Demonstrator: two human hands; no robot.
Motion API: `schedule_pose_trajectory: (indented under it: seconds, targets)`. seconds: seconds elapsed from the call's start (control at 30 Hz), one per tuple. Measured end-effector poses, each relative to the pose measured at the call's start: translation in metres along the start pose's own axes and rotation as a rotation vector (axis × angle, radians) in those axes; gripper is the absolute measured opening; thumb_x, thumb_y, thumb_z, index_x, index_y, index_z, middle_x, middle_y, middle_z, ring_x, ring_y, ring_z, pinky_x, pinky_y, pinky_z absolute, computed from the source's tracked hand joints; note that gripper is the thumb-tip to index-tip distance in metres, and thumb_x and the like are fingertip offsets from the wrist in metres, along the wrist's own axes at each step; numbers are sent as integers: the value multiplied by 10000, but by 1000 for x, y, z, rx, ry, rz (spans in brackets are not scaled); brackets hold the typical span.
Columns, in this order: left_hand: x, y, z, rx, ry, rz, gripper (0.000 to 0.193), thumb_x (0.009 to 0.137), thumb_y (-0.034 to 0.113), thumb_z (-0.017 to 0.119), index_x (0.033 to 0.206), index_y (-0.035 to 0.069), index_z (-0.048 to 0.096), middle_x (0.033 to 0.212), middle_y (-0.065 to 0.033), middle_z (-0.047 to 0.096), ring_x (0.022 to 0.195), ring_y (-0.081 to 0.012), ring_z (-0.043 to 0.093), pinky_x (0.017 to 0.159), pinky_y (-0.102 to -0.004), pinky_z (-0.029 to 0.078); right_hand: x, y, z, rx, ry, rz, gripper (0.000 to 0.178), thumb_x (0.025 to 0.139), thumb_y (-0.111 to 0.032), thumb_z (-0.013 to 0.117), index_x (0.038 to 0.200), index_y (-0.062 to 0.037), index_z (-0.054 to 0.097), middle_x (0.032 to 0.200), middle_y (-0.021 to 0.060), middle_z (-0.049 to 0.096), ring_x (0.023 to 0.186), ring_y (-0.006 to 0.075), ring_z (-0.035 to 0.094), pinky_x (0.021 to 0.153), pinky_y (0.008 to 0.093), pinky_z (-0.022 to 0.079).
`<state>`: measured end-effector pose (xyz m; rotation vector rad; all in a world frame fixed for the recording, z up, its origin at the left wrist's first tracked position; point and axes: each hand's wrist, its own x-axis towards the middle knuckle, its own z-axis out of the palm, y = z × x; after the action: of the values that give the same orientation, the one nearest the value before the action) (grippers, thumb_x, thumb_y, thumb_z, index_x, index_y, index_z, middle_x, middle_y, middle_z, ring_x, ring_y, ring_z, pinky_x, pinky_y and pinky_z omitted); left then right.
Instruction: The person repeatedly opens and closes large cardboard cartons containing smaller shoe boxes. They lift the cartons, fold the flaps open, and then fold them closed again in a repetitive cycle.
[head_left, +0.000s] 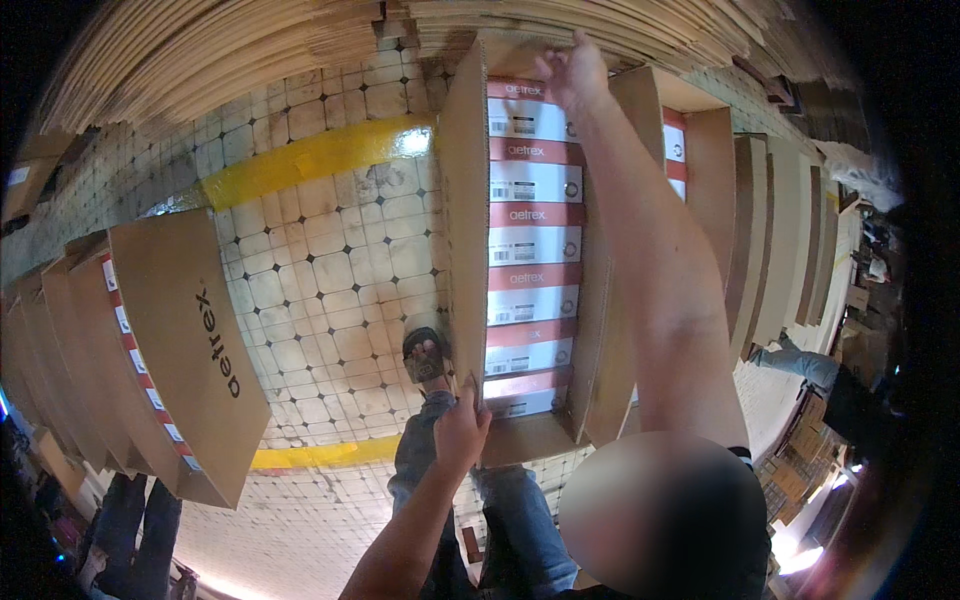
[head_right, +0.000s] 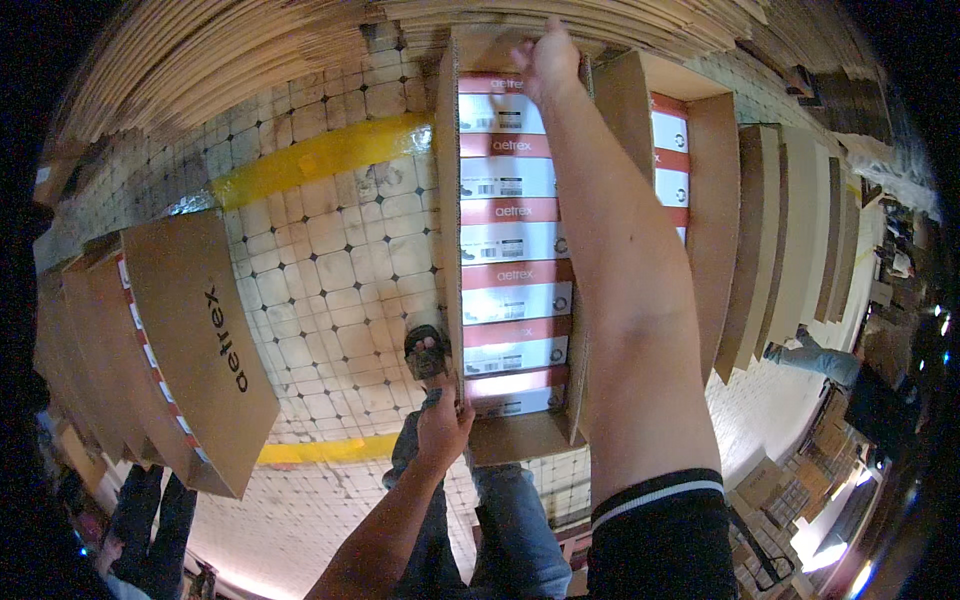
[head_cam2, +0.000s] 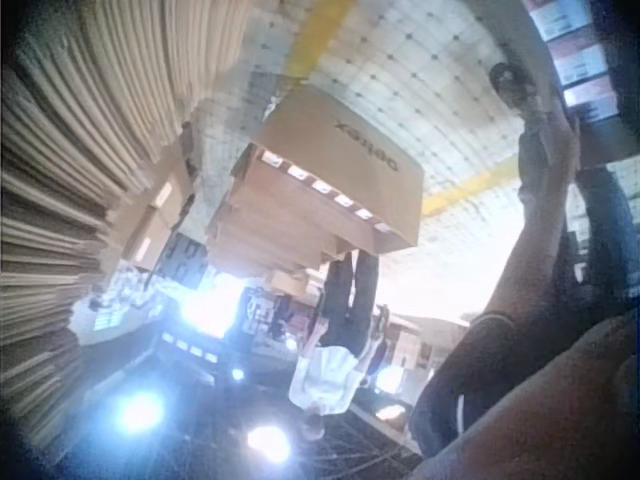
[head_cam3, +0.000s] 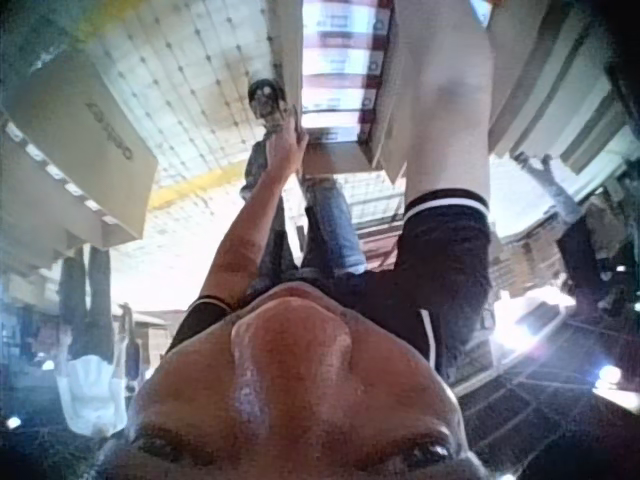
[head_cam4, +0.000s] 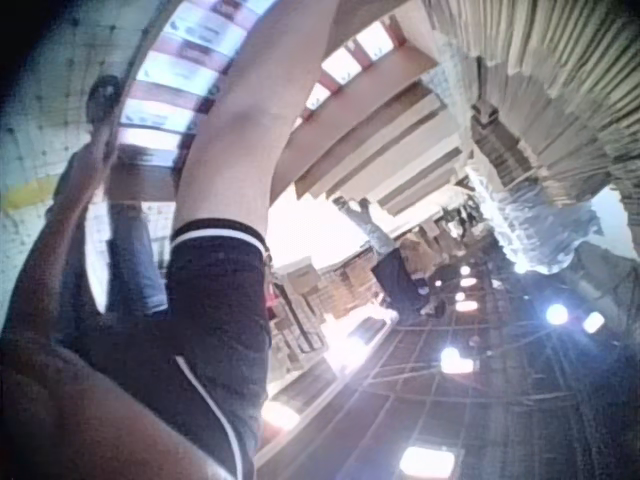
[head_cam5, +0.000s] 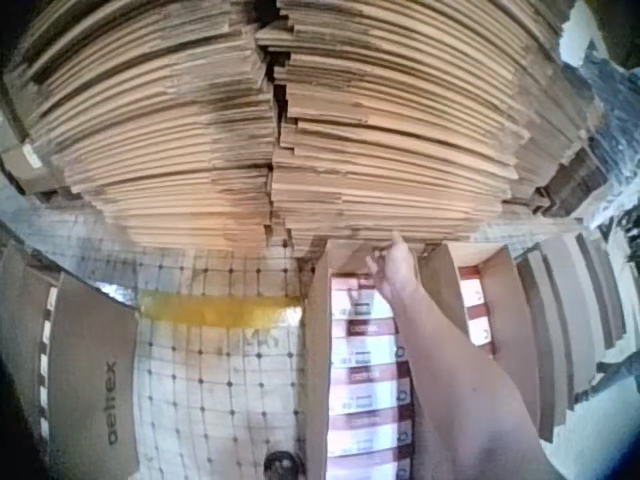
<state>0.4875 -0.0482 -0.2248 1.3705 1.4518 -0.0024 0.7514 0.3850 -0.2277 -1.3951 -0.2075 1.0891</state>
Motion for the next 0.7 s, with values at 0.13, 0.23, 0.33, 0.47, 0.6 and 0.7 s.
schedule_pose_trajectory:
  seconds: [0.13,0.23,0.33,0.47,0.6,0.7]
  targets:
    - [1,3,1,6,34,10,641,848,231,657,1411,51,407,794,-224,671,713,-392,676,654,-477,553,-90,35,-64,-351,-20,-253,401,986,-299,540,1250,2,530,991,75,573,827,151,548,715,312,517]
    - [1,5,-2,13,27,15,634,853,219,650,1414,52,403,879,-226,678,795,-386,680,705,-470,549,-218,52,-149,-913,-98,-608,281,943,-108,586,1189,28,582,1105,153,594,993,228,599,834,330,510]
    - [0,7,0,4,20,-18,605,867,199,648,1400,37,412,1025,-244,663,924,-380,674,763,-451,544,-355,56,-229,-1053,4,-383,270,938,-76,564,1188,23,585,1127,196,588,1072,330,574,942,384,451]
    - [4,4,9,15,75,63,636,890,264,633,1432,43,385,1209,-269,601,1050,-408,632,840,-450,526,-471,71,-301,-1292,83,-209,411,942,-148,561,1303,35,487,1247,259,515,1175,420,492,1011,462,399]
    - [-11,1,24,137,313,182,626,892,335,633,1423,87,413,1197,-253,610,1091,-415,603,922,-496,475,-486,98,-348,-1211,123,-108,479,953,-231,565,1332,46,469,1256,276,531,1186,427,509,1011,462,405]
    - [-50,2,37,-106,135,-14,592,942,351,570,1429,65,391,1239,-248,592,1107,-398,600,911,-464,484,-473,107,-367,-1187,83,-102,502,958,-279,558,1344,28,471,1199,272,584,1134,431,556,981,477,429]
